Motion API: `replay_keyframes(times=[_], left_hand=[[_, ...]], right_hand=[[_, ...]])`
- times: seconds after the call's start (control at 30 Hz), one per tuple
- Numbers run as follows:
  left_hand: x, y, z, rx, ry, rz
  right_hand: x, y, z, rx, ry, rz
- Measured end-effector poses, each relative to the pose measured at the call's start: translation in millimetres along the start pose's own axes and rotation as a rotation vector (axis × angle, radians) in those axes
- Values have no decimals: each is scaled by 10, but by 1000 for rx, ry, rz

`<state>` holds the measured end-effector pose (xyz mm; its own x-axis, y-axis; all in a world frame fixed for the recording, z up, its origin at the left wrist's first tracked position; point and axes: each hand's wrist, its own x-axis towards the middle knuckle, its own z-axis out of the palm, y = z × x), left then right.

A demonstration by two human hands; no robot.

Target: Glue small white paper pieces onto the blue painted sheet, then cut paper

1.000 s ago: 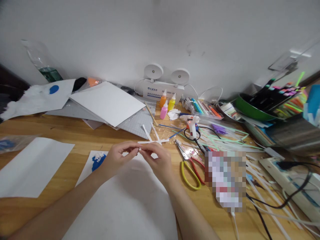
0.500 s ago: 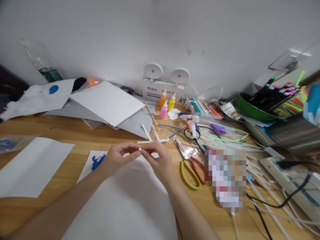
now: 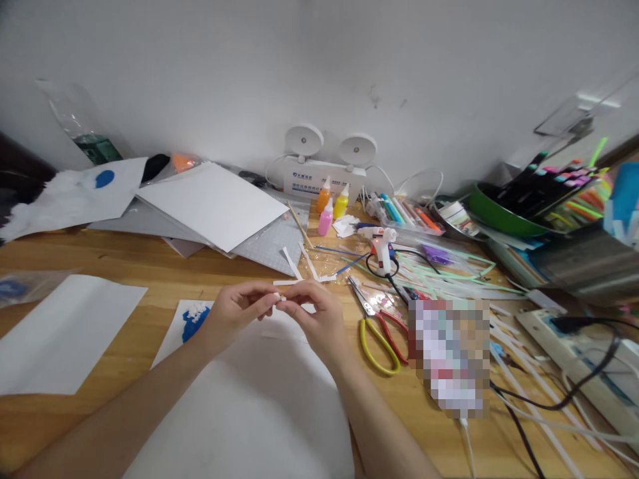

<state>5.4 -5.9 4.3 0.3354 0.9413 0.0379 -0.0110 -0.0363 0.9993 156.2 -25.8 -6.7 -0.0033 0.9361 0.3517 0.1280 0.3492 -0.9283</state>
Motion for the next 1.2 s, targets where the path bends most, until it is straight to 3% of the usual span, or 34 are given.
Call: replay_keyframes(times=[0.27,0.6,0.9,1.2], left_hand=[[-42,-40,43,69,69,144],[-72,-39,49,275,161,391],[-60,-46,36,356,155,381],[-35,-38,24,306,59,291]], right_hand=[[-35,1,16,-49,0,-17],[-47,48,88,65,32,15],[-39,8,22,-81,-21,-7],[45,-55,-115,-246,-202,-87]])
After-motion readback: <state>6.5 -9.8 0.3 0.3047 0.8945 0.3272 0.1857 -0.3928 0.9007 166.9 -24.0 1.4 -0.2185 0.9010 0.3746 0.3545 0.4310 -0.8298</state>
